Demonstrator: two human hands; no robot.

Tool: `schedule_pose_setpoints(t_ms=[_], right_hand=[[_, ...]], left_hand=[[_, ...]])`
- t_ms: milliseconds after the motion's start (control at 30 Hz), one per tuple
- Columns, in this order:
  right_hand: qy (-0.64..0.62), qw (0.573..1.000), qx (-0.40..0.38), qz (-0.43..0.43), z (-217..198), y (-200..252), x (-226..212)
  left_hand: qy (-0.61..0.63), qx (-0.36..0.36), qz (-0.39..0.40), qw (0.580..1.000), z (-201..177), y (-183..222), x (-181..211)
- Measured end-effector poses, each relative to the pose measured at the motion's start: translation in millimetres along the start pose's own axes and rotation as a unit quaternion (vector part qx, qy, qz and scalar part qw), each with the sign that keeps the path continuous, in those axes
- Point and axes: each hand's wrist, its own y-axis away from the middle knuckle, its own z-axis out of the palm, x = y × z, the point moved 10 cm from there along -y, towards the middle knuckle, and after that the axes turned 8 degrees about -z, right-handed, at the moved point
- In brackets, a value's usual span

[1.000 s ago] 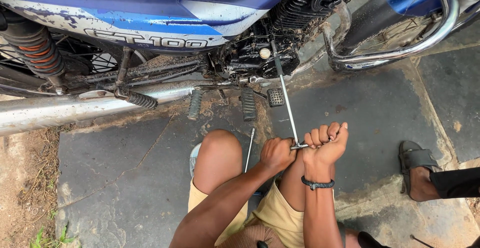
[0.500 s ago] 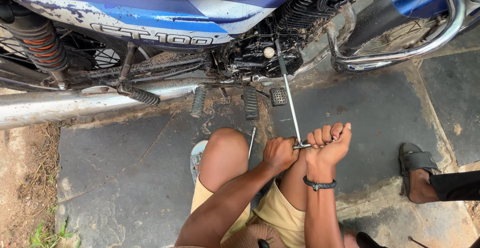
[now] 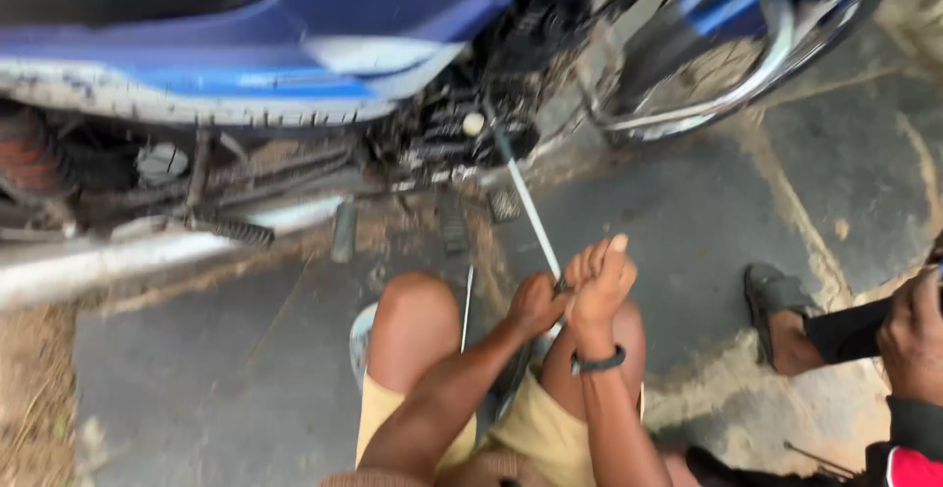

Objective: The user is using a T-handle socket wrench to unscrew and then reinstall a bolt on a motorcycle engine casing, followed by cleaning parts with a rag.

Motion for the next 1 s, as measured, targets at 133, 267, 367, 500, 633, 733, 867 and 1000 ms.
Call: schedule_pose_setpoints(t_ms=[133, 267, 367, 500, 633, 733, 867, 1000], right_hand=[[-0.025, 0.999, -0.037, -0.026, 11.0, 4.6, 12.1], [0.041, 0.993, -0.089, -0.072, 28.9, 8.5, 4.4], [0.039, 0.989, -0.121, -0.081, 27.4, 10.8, 15.7], [0.339, 0.857, -0.262, -0.288, 63.3, 42.5, 1.9], [0.354, 0.822, -0.342, -0.288, 107.0, 62.6, -3.7], [0.398, 0.775, -0.408, -0.275, 110.7, 71.6, -6.3], [0.327, 0.829, -0.350, -0.290, 101.8, 57.3, -42.1], [0.263, 0.914, -0.222, -0.215, 32.3, 47.7, -27.1]], left_hand=[[0.106, -0.005, -0.006, 0.994, 2.1, 26.8, -16.8], [0.017, -0.026, -0.050, 0.998, -26.4, 25.6, -1.5], [0.073, -0.051, -0.049, 0.995, -25.6, 26.9, -0.8], [0.137, -0.053, 0.098, 0.984, -22.8, 35.3, 28.8], [0.335, -0.095, 0.023, 0.937, -30.3, 34.9, 62.9], [0.187, -0.082, 0.023, 0.979, -42.8, 47.1, 81.4], [0.325, -0.134, 0.145, 0.925, -12.2, 32.4, 54.9], [0.119, -0.106, 0.066, 0.985, 25.6, 19.4, 4.4]])
